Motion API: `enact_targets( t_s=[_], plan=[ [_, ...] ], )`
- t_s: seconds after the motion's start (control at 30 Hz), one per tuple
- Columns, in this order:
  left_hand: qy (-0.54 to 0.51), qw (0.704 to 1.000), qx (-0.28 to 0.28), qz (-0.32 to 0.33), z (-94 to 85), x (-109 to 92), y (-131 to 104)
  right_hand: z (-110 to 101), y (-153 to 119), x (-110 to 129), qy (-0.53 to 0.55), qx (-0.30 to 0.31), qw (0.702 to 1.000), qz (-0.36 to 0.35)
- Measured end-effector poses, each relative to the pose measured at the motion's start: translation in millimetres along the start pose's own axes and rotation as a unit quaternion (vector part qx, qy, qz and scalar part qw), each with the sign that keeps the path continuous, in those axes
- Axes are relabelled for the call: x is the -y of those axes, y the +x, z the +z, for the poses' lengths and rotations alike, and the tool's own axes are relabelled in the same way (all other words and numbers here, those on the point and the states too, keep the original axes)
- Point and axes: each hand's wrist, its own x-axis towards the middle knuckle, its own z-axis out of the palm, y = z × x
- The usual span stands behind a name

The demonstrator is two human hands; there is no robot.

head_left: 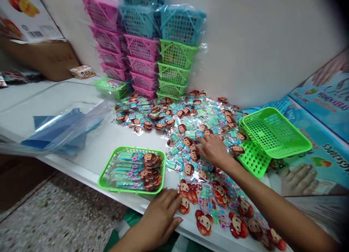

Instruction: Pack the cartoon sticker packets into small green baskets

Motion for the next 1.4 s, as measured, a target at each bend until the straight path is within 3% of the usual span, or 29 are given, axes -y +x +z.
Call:
enact_targets(
  t_s=[0.13, 0.23, 0.4, 0.5, 0.6, 0.67, 0.7, 0.77, 0.83, 0.9, 0.93, 0.97, 1.03, 1.1, 1.13, 1.2, 1.3, 1.4],
  plan=[
    [-0.054, 0.996, 0.047, -0.052, 22.1, 4, 17, 13, 14, 44, 0.077, -0.001, 0.993, -0.088],
    [-0.087, 0.994, 0.033, -0.061, 23.0, 5, 17, 26, 31, 61, 0.079, 0.037, 0.994, -0.069],
    [-0.117, 0.991, 0.021, -0.064, 21.0, 3, 17, 26, 44, 66, 0.086, 0.061, 0.992, -0.069],
    [-0.144, 0.986, 0.013, -0.080, 19.5, 1, 17, 12, 40, 62, 0.095, 0.052, 0.992, -0.067],
    [-0.239, 0.966, -0.033, -0.092, 18.5, -5, 16, -6, 26, 53, 0.114, 0.029, 0.993, -0.008],
    [-0.360, 0.919, -0.090, -0.131, 19.2, -12, 19, -18, 7, 48, 0.224, 0.028, 0.973, 0.037],
    [-0.442, 0.875, -0.119, -0.159, 19.9, -15, 23, -23, -6, 46, 0.309, 0.039, 0.949, 0.044],
    [-0.619, 0.738, -0.168, -0.208, 21.3, -21, 33, -31, -34, 47, 0.479, 0.089, 0.873, 0.009],
    [-0.761, 0.570, -0.204, -0.232, 21.9, -24, 47, -33, -57, 51, 0.563, 0.162, 0.808, -0.055],
    [-0.831, 0.439, -0.238, -0.246, 21.4, -26, 58, -28, -67, 56, 0.583, 0.208, 0.782, -0.069],
    [-0.844, 0.398, -0.249, -0.260, 21.0, -27, 61, -23, -65, 59, 0.575, 0.199, 0.792, -0.050],
    [-0.850, 0.373, -0.250, -0.276, 20.7, -28, 63, -17, -60, 62, 0.554, 0.170, 0.814, -0.025],
    [-0.851, 0.355, -0.231, -0.311, 20.2, -32, 61, -3, -42, 71, 0.460, 0.089, 0.883, -0.001],
    [-0.849, 0.346, -0.203, -0.344, 20.0, -36, 55, 11, -22, 82, 0.322, 0.051, 0.945, -0.038],
    [-0.848, 0.341, -0.196, -0.355, 19.8, -38, 52, 17, -13, 87, 0.268, 0.055, 0.960, -0.062],
    [-0.845, 0.332, -0.195, -0.371, 19.3, -40, 48, 23, 0, 95, 0.211, 0.073, 0.971, -0.085],
    [-0.849, 0.323, -0.194, -0.370, 18.3, -38, 45, 19, 3, 89, 0.208, 0.074, 0.973, -0.073],
    [-0.867, 0.319, -0.190, -0.333, 18.3, -35, 46, 1, -15, 68, 0.297, 0.072, 0.951, -0.035]
  ],
)
